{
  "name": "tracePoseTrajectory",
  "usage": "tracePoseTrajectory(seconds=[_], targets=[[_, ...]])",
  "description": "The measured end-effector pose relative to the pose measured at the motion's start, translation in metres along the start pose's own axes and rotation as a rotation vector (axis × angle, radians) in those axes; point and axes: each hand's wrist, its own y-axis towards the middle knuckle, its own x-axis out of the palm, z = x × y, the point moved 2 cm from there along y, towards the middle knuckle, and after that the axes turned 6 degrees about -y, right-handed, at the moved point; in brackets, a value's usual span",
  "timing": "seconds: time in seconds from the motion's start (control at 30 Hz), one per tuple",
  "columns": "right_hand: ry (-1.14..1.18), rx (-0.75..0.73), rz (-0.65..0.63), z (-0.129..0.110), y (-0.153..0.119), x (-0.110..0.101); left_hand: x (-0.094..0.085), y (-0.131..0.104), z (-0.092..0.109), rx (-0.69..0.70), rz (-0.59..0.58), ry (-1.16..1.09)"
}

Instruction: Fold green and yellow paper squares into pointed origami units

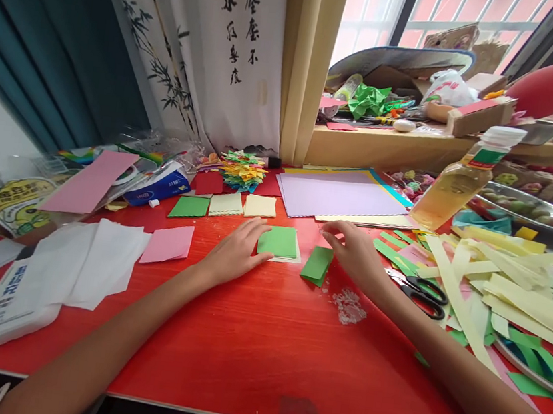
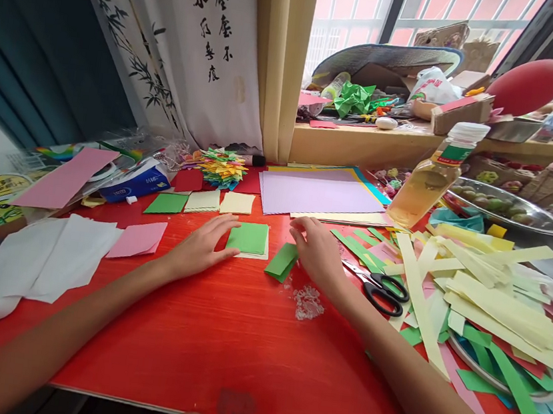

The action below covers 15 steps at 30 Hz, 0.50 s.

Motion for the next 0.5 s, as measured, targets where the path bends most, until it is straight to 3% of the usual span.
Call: tracePoseTrajectory(seconds=[0.1, 0.27, 0.4, 0.5], targets=[[-0.021, -0.117, 0.023, -0.018, -0.006, -0.003, 0.007, 0.000, -0.012, -0.071, -0.068, 0.017], [-0.298, -0.240, -0.240, -0.035, -0.019, 0.001, 0.006, 0.001, -0.012, -0.066, -0.038, 0.026], [-0.610, -0.427, -0.338, -0.038, -0.027, 0.008, 0.002, 0.002, -0.010, -0.045, -0.018, 0.045], [-0.652, -0.455, -0.370, -0.032, -0.025, 0.009, 0.001, 0.003, -0.011, -0.032, -0.021, 0.048]])
